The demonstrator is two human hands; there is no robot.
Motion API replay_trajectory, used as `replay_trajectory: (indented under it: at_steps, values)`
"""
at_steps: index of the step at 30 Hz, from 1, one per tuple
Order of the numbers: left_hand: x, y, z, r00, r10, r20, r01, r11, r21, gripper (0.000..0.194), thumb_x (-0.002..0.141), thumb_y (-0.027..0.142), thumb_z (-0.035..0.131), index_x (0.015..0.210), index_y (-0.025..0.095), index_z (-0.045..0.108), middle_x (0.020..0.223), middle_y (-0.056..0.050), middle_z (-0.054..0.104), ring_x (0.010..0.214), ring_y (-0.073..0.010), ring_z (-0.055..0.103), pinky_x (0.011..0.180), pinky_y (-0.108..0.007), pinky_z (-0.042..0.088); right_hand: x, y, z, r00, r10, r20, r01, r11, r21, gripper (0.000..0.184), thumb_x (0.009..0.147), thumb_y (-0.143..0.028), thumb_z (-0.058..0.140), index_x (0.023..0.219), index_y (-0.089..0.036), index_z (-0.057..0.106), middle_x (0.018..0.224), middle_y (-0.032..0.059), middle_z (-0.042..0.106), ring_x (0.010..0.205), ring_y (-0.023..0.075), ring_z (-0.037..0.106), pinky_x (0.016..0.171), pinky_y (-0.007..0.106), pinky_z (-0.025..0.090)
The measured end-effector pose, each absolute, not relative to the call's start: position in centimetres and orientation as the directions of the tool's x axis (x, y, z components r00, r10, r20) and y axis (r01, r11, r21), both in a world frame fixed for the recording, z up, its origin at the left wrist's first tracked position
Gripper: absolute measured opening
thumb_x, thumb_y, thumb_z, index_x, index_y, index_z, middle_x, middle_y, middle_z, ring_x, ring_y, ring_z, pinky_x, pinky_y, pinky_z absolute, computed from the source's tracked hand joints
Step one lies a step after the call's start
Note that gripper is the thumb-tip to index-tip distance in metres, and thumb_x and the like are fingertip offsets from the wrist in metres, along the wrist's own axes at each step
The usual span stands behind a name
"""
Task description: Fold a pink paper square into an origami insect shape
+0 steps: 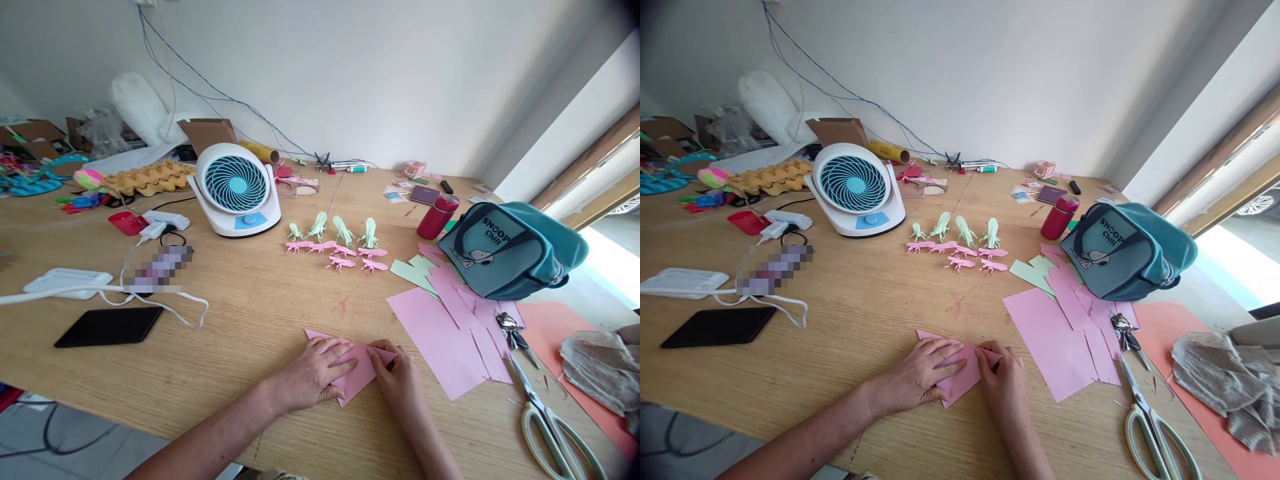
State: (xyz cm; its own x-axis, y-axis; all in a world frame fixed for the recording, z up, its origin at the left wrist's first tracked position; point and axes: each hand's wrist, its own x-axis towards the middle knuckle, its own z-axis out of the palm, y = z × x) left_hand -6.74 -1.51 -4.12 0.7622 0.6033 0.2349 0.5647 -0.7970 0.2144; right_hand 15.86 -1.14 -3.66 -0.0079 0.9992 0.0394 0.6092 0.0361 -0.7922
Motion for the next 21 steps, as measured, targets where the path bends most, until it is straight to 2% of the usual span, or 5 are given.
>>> replay_trajectory:
  at_steps: [4,10,15,21]
  values:
    - [-6.83,-1.63,-4.07,0.754,0.607,0.250,0.565,-0.794,0.225,0.057,0.096,0.056,0.045,0.138,0.019,0.053,0.144,-0.014,0.053,0.131,-0.0300,0.049,0.109,-0.046,0.041,16.01,-1.27,-3.63,-0.019,0.999,0.029,0.597,0.034,-0.801,0.028,0.089,-0.044,0.053,0.084,-0.024,0.071,0.084,0.0034,0.073,0.082,0.0244,0.063,0.074,0.033,0.043]
    - [-6.80,-1.88,-3.69,0.714,0.635,0.295,0.579,-0.772,0.261,0.039,0.099,0.037,0.049,0.128,0.012,0.058,0.134,-0.014,0.061,0.127,-0.0261,0.054,0.108,-0.040,0.045,15.94,-1.35,-3.52,-0.034,0.999,0.029,0.584,0.043,-0.810,0.028,0.090,-0.043,0.052,0.085,-0.023,0.071,0.087,0.0048,0.073,0.086,0.0255,0.062,0.076,0.034,0.042]
    - [-6.76,-1.84,-3.34,0.709,0.640,0.296,0.581,-0.768,0.269,0.035,0.096,0.029,0.055,0.126,0.012,0.058,0.133,-0.013,0.062,0.126,-0.0260,0.056,0.108,-0.039,0.046,15.95,-1.34,-3.39,-0.051,0.998,0.041,0.566,0.063,-0.822,0.028,0.090,-0.043,0.054,0.082,-0.023,0.072,0.086,0.0048,0.073,0.082,0.0241,0.063,0.074,0.034,0.043]
    - [-6.82,-1.90,-3.34,0.706,0.644,0.296,0.583,-0.765,0.273,0.035,0.095,0.027,0.056,0.127,0.012,0.057,0.135,-0.013,0.061,0.126,-0.0261,0.056,0.108,-0.040,0.047,16.18,-1.35,-3.71,-0.039,0.998,0.049,0.531,0.062,-0.845,0.036,0.091,-0.049,0.052,0.081,-0.021,0.073,0.081,0.0067,0.072,0.070,0.0222,0.062,0.065,0.032,0.045]
